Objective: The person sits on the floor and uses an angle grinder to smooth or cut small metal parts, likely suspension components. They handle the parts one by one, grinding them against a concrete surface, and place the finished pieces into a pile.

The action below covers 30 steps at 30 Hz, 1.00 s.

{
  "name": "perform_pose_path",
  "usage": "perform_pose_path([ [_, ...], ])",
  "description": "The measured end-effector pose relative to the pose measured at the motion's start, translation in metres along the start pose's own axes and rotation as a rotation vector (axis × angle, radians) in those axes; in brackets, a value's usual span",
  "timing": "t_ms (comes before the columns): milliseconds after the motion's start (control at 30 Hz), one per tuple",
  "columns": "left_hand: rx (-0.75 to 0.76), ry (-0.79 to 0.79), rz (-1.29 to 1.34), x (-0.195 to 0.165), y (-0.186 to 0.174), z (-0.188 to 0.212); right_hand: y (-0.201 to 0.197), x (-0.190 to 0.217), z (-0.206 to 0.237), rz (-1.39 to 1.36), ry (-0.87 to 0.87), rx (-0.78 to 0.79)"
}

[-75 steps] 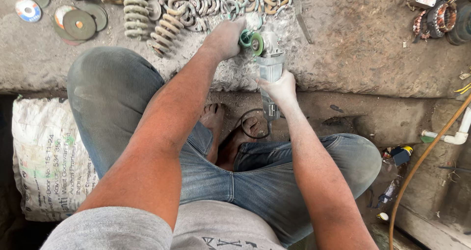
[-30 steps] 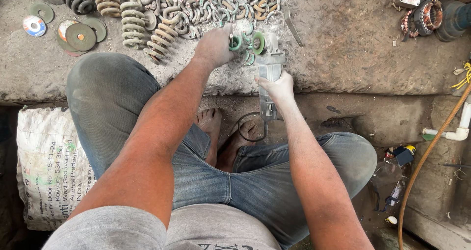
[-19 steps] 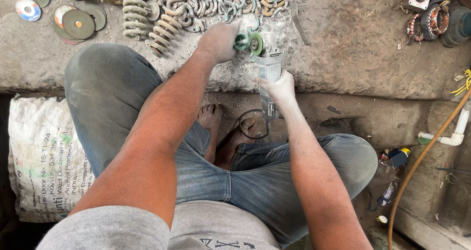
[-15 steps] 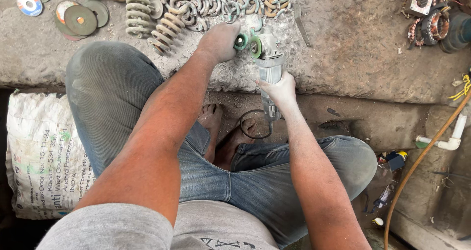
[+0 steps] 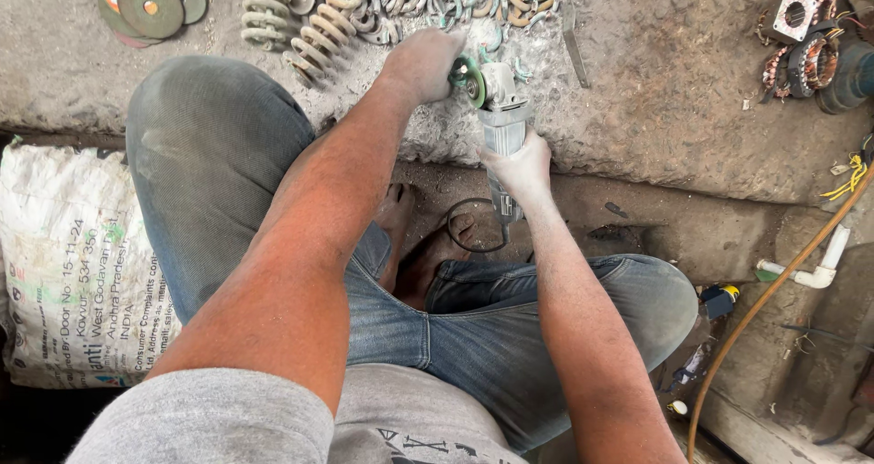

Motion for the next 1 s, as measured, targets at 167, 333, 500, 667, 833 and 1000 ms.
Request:
perform_pose_path([
  [167, -0.019, 0.041, -0.064, -0.008, -0.005, 0.002, 0.000, 0.012, 0.008, -0.012, 0.042, -0.007],
  [333, 0.002, -0.004, 0.024, -0.003, -0.004, 0.002, 0.000, 0.027, 0.020, 0.049, 0.008, -0.031],
  [500, -0.024, 0.018, 0.000, -0.001, -0.002, 0.001, 0.000, 0.030, 0.027, -0.049, 0.006, 0.025],
  [667, 0.023, -0.073, 0.108, -0.002, -0.009, 0.007, -0.001, 0.020, 0.022, 0.054, 0.102, -0.010],
  [833, 0.065, -0.073, 0.059, -0.010, -0.019, 0.014, -0.006, 0.002, 0.007, -0.142, 0.065, 0.020],
  [1000, 0.048, 0.045, -0.070, -0.019, -0.020, 0.016, -0.019, -0.020, -0.016, -0.388, 0.094, -0.002],
])
Point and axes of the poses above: each hand's wrist, its own z-axis away from the middle knuckle, its own y-axis out of the palm, x = y × z, the point moved 4 cm from there along -z, towards the middle knuckle, and after that the axes turned 14 degrees about y, right-handed, at the moved point
